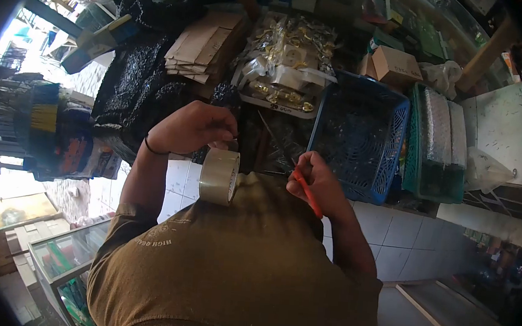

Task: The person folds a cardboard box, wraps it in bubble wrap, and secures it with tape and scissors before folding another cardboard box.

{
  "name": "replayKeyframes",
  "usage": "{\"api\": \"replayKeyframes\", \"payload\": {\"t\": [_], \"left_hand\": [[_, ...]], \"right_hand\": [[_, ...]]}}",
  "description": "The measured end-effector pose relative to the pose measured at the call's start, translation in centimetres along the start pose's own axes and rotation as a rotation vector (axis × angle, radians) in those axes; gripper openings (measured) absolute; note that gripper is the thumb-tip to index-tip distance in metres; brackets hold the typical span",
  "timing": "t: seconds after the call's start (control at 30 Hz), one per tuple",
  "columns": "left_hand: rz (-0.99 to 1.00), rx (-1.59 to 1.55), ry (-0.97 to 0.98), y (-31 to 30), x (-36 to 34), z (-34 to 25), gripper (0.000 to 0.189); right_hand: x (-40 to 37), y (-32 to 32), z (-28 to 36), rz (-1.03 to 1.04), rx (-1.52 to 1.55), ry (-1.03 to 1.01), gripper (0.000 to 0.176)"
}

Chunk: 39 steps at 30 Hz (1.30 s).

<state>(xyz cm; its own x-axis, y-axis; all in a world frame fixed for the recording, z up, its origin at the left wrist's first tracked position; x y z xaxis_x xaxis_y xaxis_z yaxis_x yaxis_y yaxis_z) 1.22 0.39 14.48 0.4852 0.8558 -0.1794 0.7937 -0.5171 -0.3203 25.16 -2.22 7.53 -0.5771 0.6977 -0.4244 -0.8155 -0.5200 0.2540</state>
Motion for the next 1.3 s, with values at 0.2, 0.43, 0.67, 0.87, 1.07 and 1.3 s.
{"api": "replayKeyframes", "payload": {"t": [0.2,0.43,0.67,0.87,1.07,1.3], "left_hand": [[-0.047,-0.069,-0.052,-0.5,-1.1,0.5,0.009],[-0.062,-0.067,-0.032,-0.8,-1.7,0.3,0.011],[-0.040,-0.066,-0.015,-0.7,-2.1,-0.2,0.011],[-0.024,-0.114,0.053,-0.4,-2.0,-0.3,0.009],[-0.028,-0.141,-0.011,-0.4,-2.0,-0.4,0.008],[-0.058,-0.123,0.020,-0.6,-2.1,-0.6,0.009]], "right_hand": [[-0.2,-1.0,0.6,-0.058,-0.476,0.038,0.041],[0.2,-2.8,0.8,-0.160,-0.956,0.155,0.056],[-0.2,-2.5,4.1,0.103,-0.813,0.166,0.036],[0.4,-0.7,6.7,0.355,-1.012,-0.074,0.058],[1.7,1.4,7.5,0.401,-1.103,-0.083,0.047],[2.5,2.9,8.1,0.446,-1.204,-0.146,0.050]]}}
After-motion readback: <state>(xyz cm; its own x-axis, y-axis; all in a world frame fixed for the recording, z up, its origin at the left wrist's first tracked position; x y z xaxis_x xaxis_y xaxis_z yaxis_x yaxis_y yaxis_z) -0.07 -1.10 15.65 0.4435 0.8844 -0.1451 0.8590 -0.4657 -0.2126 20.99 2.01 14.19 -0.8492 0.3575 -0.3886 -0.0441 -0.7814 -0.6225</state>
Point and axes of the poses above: each hand's wrist, its own x-axis towards the middle knuckle, its own y-axis out of the palm, z = x × y, the point moved 5 cm from there along x, towards the middle knuckle, and after that the axes turned 4 degrees about -x, right-handed, at the moved point
